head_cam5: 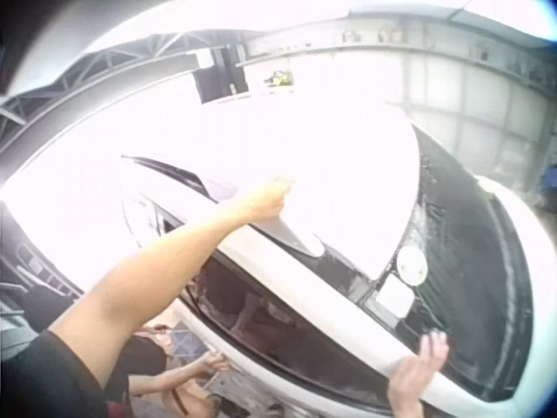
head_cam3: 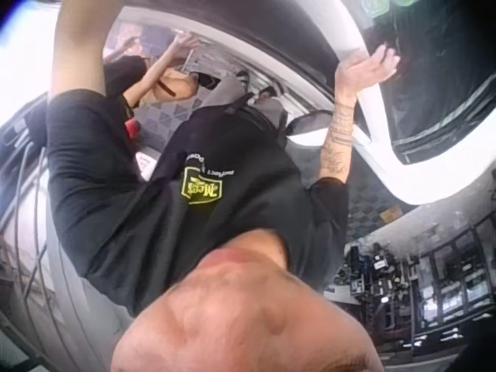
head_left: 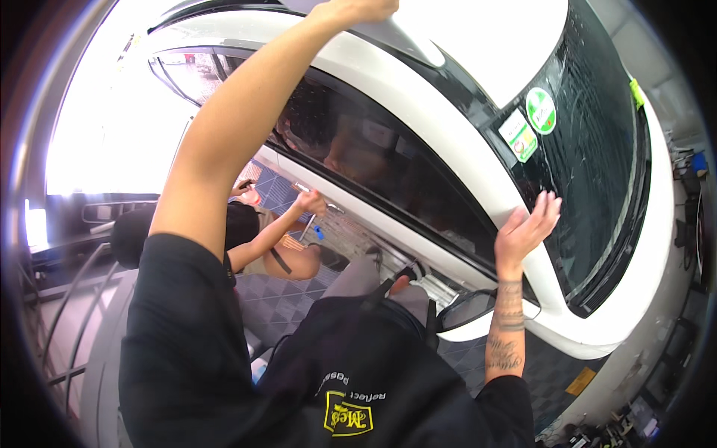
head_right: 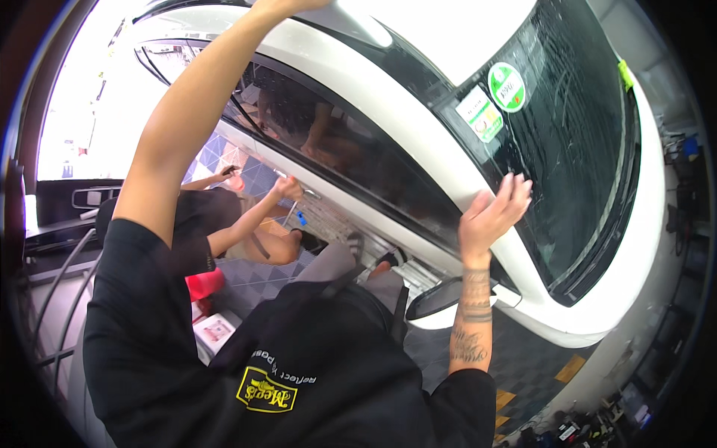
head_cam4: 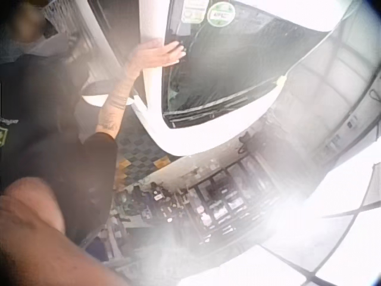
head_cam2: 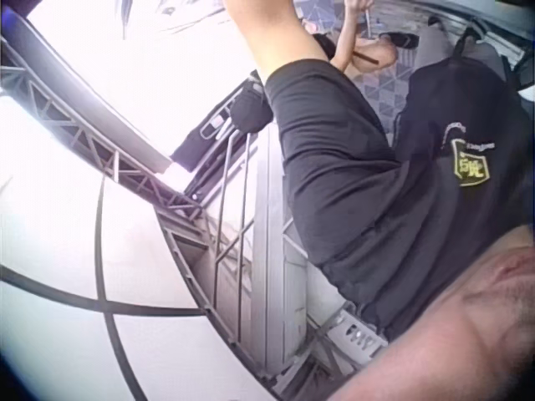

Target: The person applies a large protective film to the roof of a white car. They use a squeegee to smooth the film and remove air bubbles, working systematically across the surface and around the roof rails. The person also uses a small red tool to tuck the film edges into the seams.

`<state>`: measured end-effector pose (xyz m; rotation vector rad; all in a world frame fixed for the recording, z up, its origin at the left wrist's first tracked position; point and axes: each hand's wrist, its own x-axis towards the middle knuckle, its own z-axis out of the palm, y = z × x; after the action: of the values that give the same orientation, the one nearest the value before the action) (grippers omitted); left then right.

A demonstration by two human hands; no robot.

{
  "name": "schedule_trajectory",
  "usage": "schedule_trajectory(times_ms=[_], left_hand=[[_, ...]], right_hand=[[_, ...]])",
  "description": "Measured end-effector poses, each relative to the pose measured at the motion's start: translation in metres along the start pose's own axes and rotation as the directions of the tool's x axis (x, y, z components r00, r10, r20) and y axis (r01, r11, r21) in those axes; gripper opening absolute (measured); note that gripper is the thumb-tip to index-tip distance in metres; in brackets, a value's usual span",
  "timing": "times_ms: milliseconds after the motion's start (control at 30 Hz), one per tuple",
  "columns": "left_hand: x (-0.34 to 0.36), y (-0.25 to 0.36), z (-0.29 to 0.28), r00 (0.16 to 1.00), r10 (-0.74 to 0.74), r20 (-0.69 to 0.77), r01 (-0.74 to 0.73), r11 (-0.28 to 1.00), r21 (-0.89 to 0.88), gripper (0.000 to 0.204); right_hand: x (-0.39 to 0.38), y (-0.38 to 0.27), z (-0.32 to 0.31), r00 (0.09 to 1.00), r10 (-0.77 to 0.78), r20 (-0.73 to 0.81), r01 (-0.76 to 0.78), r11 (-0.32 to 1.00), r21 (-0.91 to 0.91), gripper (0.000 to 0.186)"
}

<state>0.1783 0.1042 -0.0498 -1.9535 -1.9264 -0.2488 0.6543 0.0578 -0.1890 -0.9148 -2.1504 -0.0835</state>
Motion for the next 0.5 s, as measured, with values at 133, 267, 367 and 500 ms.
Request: schedule_trajectory(times_ms=[133,267,367,500], left_hand=[[-0.045,0.025,-0.079,0.978,-0.135,-0.156,0.1,0.971,-0.216,0.026],[-0.056,0.023,-0.079,0.908,-0.335,-0.251,0.306,0.94,-0.149,0.035],[-0.049,0.015,-0.07,0.9,-0.184,-0.395,0.115,0.975,-0.192,0.03],[-0.023,0.015,-0.028,0.929,-0.324,-0.18,0.286,0.935,-0.21,0.041]], right_hand=[[-0.076,-0.079,0.015,0.765,-0.479,0.431,0.302,0.857,0.417,0.043],[-0.227,-0.082,0.091,0.323,-0.63,0.706,0.387,0.769,0.509,0.044],[-0.289,-0.055,0.154,0.011,-0.552,0.834,0.663,0.628,0.408,0.055],[-0.279,-0.112,0.219,-0.106,-0.743,0.661,0.87,0.253,0.423,0.058]])
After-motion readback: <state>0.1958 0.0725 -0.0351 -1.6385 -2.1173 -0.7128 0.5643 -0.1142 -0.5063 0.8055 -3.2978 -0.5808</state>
